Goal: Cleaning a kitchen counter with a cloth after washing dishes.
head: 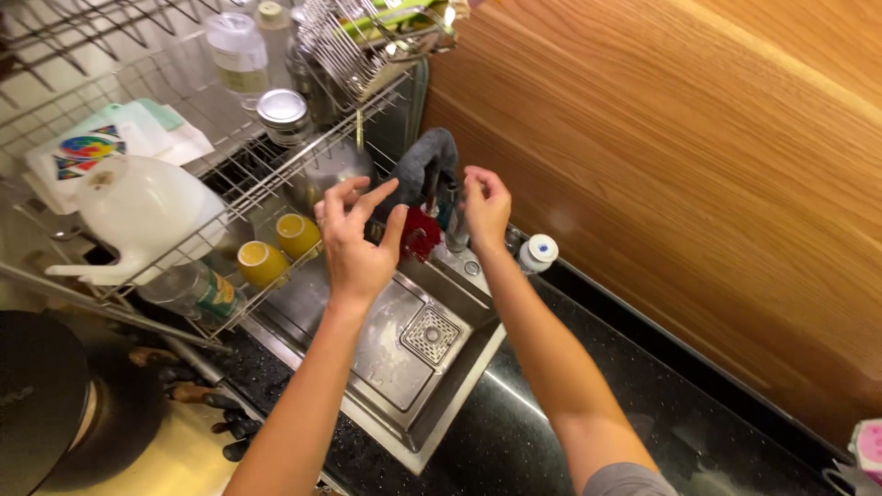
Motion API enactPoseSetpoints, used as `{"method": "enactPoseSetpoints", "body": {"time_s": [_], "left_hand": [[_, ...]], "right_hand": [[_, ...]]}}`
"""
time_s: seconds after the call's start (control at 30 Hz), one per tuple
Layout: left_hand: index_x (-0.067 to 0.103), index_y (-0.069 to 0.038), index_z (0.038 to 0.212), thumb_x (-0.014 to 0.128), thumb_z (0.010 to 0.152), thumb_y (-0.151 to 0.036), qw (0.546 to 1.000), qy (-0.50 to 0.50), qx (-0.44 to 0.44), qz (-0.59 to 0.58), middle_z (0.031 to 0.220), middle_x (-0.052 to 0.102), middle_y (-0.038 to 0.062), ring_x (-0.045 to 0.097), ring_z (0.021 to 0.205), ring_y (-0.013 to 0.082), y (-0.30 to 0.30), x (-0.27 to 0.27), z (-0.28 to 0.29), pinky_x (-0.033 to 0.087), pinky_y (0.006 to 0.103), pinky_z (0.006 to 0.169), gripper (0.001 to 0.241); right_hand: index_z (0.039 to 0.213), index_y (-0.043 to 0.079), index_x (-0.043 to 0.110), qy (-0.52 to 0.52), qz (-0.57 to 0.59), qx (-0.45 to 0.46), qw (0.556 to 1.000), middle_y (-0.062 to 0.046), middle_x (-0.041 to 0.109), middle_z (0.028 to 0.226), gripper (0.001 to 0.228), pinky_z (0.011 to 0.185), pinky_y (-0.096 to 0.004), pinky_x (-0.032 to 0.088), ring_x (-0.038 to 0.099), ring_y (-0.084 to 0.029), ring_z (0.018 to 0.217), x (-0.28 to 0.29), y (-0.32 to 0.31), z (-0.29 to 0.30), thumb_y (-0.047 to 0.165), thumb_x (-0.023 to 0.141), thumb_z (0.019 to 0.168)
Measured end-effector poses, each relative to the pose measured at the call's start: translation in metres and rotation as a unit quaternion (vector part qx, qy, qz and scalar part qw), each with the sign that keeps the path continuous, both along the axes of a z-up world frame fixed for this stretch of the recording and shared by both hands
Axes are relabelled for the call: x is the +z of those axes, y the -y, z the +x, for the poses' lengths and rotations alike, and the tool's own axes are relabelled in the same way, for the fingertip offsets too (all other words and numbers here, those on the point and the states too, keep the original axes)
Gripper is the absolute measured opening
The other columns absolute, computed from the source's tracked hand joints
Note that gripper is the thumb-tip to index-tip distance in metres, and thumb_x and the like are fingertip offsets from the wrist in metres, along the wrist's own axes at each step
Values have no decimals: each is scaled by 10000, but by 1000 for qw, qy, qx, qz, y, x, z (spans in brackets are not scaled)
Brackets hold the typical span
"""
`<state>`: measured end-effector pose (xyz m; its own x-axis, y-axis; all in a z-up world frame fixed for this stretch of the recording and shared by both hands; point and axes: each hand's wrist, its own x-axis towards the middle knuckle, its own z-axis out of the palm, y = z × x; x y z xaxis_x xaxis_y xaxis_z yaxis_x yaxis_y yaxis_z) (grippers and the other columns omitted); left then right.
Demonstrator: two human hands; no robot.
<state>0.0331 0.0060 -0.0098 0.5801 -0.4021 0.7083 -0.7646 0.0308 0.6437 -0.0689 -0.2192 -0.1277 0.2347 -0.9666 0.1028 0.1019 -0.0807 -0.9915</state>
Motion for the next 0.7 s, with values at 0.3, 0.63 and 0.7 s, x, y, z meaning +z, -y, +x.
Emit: {"method": "enactPoseSetpoints", "body": {"time_s": [0.3,0.63,0.7], "left_hand": [[620,-37,1136,706,1012,-256,973,-230,-15,-29,1039,627,70,597,943,184,-22,-116,-2,504,320,815,266],[549,-44,1169,727,914,-231,883,-421,-114,172,924,677,64,639,799,142,-32,-193,-31,534,295,673,363],[559,-35,1159,726,916,-228,881,-424,-117,172,919,680,68,632,791,143,-37,-207,-26,531,302,664,353]], "right_hand": [[1193,5,611,-337,-309,-91,885,-238,660,1122,379,767,-407,575,673,-362,942,-67,-40,-76,164,750,879],[1221,6,591,-425,-166,-63,887,-249,703,1129,529,914,-482,532,673,-428,1065,-49,28,-25,214,835,800],[1221,19,594,-422,-152,-54,892,-248,697,1145,531,921,-479,525,661,-428,1085,-40,36,-28,185,841,781]]}}
